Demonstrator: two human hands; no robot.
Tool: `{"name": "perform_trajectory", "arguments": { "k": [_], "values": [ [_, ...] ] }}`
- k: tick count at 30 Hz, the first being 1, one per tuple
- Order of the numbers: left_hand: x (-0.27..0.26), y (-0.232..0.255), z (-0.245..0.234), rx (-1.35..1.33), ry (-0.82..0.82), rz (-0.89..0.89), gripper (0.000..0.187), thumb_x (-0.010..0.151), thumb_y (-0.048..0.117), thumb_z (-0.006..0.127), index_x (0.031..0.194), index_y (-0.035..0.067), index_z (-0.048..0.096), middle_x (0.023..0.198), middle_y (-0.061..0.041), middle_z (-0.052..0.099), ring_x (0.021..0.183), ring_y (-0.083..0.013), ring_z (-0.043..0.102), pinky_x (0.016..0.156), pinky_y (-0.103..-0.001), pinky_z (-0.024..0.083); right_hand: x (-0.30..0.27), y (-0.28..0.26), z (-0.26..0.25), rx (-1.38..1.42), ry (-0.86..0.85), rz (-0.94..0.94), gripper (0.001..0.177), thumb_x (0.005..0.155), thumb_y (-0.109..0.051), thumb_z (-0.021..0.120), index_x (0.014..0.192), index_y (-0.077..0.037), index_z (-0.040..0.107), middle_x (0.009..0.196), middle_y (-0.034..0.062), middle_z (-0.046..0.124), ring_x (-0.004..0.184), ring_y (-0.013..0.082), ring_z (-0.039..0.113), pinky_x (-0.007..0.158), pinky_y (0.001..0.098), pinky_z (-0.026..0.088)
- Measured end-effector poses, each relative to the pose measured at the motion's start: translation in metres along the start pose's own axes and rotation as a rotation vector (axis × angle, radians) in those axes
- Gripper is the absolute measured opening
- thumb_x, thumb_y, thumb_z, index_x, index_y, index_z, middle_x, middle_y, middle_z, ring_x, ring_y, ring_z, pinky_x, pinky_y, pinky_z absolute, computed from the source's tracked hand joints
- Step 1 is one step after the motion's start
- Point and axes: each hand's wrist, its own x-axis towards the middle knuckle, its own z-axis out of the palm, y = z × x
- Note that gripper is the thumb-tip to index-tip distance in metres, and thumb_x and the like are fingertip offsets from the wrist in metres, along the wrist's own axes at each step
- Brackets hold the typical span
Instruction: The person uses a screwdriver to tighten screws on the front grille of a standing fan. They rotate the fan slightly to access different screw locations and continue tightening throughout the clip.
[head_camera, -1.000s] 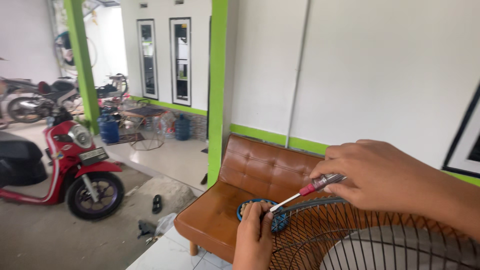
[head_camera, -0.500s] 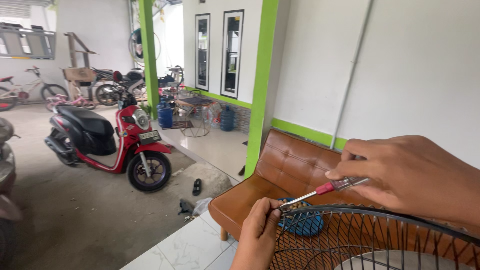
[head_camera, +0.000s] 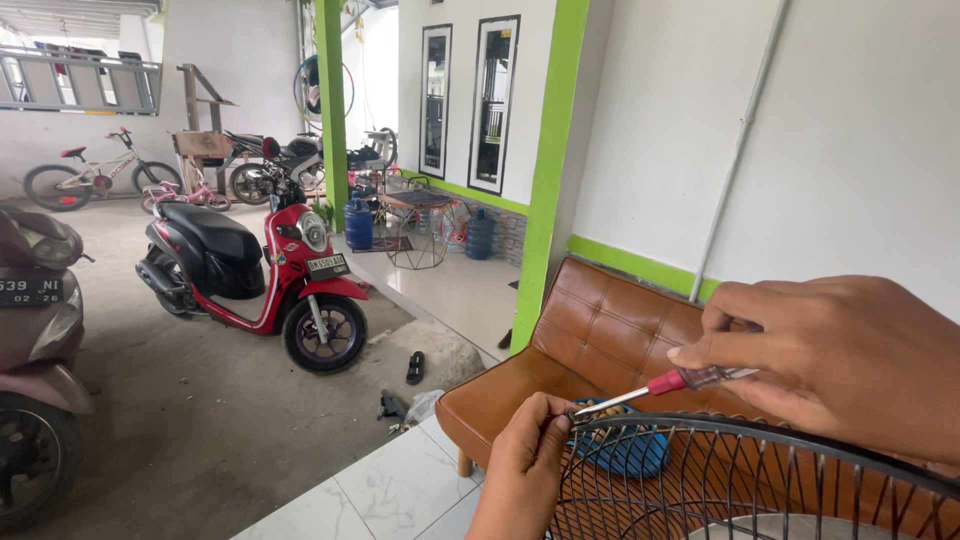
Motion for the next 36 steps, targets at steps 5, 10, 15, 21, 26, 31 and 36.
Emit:
{"name": "perform_trajectory", "arguments": {
  "k": [5,10,15,21,26,31,36],
  "values": [
    [-0.001,0.004,0.001,-0.005,0.010,0.005,0.010,0.100,0.008,0.058,0.096,0.004,0.066,0.077,0.000,0.062,0.074,-0.0076,0.055,0.067,-0.025,0.047,0.002,-0.010,-0.018,-0.066,-0.199,0.138,0.032,0.086,-0.049,0.065,0.118,-0.050,0.071,0.093,-0.0232,0.067,0.064,-0.0008,0.070,0.062,0.0210,0.059],
    [-0.003,0.008,0.001,0.013,-0.002,0.047,0.010,0.100,0.009,0.057,0.096,0.003,0.064,0.079,0.000,0.063,0.076,-0.0072,0.056,0.070,-0.024,0.048,-0.003,-0.024,-0.036,-0.094,-0.109,0.068,0.036,0.081,-0.047,0.069,0.117,-0.049,0.072,0.093,-0.0205,0.066,0.062,0.0012,0.070,0.059,0.0229,0.057],
    [-0.004,0.013,-0.001,0.039,-0.025,0.037,0.011,0.102,0.010,0.055,0.097,0.003,0.062,0.077,-0.002,0.059,0.073,-0.0095,0.053,0.067,-0.026,0.047,-0.004,-0.039,-0.049,-0.277,-0.260,0.119,0.036,0.092,-0.050,0.065,0.128,-0.049,0.062,0.097,-0.0185,0.062,0.068,-0.0005,0.068,0.062,0.0170,0.056],
    [-0.002,0.020,-0.001,0.026,-0.037,-0.001,0.011,0.102,0.011,0.055,0.099,0.004,0.062,0.077,-0.003,0.059,0.073,-0.0109,0.052,0.068,-0.027,0.047,-0.013,-0.047,-0.058,-0.152,-0.094,0.105,0.041,0.081,-0.044,0.072,0.121,-0.052,0.069,0.097,-0.0130,0.064,0.073,0.0079,0.070,0.068,0.0281,0.058],
    [-0.001,0.020,0.001,0.004,-0.050,0.101,0.012,0.102,0.009,0.053,0.100,0.002,0.062,0.081,-0.004,0.061,0.076,-0.0125,0.053,0.072,-0.028,0.049,-0.021,-0.045,-0.048,-0.094,-0.002,0.100,0.040,0.080,-0.040,0.076,0.117,-0.052,0.073,0.099,-0.0127,0.064,0.074,0.0097,0.069,0.066,0.0300,0.058],
    [-0.001,0.018,0.002,-0.005,-0.081,0.115,0.013,0.102,0.009,0.053,0.104,0.003,0.064,0.085,-0.005,0.061,0.078,-0.0132,0.055,0.073,-0.028,0.049,-0.028,-0.044,-0.036,-0.071,0.059,0.137,0.040,0.081,-0.038,0.077,0.118,-0.052,0.074,0.093,-0.0110,0.067,0.075,0.0111,0.068,0.069,0.0318,0.056],
    [0.002,0.016,0.006,-0.026,-0.089,0.121,0.011,0.100,0.009,0.055,0.104,0.003,0.063,0.087,-0.006,0.062,0.077,-0.0141,0.056,0.072,-0.028,0.049,-0.033,-0.037,-0.027,-0.046,0.211,0.099,0.039,0.078,-0.031,0.078,0.115,-0.042,0.078,0.094,-0.0105,0.069,0.071,0.0123,0.068,0.070,0.0330,0.056]
  ]
}}
